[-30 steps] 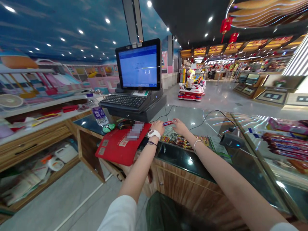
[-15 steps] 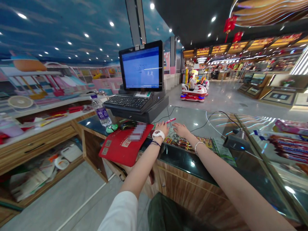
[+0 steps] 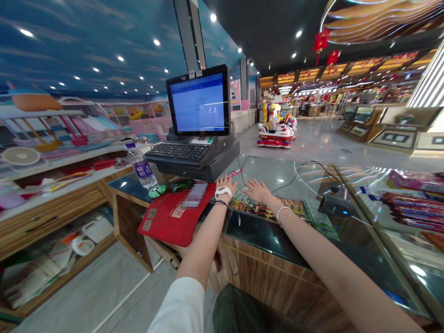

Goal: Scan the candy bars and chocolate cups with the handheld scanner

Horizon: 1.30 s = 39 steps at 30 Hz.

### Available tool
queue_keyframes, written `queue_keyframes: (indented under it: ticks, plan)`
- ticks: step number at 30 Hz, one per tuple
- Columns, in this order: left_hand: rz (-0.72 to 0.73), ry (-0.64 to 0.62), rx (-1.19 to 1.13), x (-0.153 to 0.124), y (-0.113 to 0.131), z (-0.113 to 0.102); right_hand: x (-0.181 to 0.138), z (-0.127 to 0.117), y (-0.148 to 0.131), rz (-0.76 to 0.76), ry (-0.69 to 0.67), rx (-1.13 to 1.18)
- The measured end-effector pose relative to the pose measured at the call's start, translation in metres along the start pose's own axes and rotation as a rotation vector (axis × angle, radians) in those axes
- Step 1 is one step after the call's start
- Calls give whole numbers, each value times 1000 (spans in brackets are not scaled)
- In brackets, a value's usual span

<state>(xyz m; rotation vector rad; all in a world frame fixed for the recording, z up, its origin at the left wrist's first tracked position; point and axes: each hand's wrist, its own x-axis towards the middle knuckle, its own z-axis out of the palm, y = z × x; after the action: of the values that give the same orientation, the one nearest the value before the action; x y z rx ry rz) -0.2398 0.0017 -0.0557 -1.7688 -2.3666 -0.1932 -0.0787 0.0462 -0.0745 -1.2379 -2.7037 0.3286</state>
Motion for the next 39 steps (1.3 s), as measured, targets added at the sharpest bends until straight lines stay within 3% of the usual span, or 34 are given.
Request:
queue_keyframes:
  ticks: [8, 11, 14, 18, 24, 31, 39]
  plan:
    - [-36, 6, 12, 2, -1, 7, 5, 3, 4, 1, -46, 0]
    - [-14, 65, 16, 1, -2, 9, 6, 3, 3, -5, -40, -2]
    - [18, 105, 19, -1, -2, 8, 3, 1, 0, -13, 6, 7]
    - [46, 66, 21, -9, 2, 1, -6, -5, -4, -27, 90, -9]
    - [114, 70, -11, -31, 19, -9, -38, -24, 3, -111, 193, -132]
    - [247, 67, -80, -61, 62, -25, -99, -59, 30, -161, 283, -110]
    - [488, 136, -156, -83, 154, -49, -178, -79, 88, -37, 405, -74]
